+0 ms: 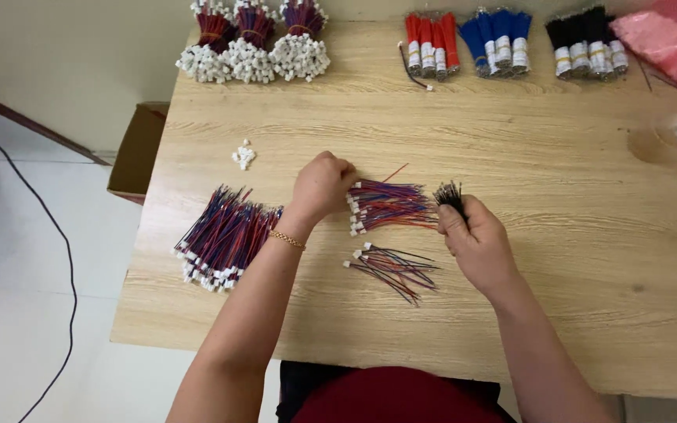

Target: Bundling small electrical wires with connectors using plastic zip ties

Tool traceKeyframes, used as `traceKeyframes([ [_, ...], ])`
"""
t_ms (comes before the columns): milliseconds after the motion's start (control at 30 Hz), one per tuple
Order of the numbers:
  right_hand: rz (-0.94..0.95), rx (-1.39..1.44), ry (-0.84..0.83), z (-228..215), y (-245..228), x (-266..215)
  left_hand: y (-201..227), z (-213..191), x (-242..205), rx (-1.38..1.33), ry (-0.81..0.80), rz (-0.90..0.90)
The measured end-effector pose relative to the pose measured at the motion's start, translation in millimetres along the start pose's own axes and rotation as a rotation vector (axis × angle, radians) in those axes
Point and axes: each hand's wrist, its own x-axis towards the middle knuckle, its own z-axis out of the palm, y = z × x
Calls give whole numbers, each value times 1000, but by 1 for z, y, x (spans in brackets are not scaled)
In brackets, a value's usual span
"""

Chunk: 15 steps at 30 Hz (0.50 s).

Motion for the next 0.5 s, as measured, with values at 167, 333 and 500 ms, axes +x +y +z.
traceKeyframes([
  [167, 1, 122, -32, 9, -9, 0, 4, 4, -6, 48, 44, 20],
  [333, 12, 168, -79, 12, -21, -2, 26, -31, -37, -216, 298, 214],
  [500, -18, 146, -74, 13, -40, -15, 68, -66, -78, -481, 348, 219],
])
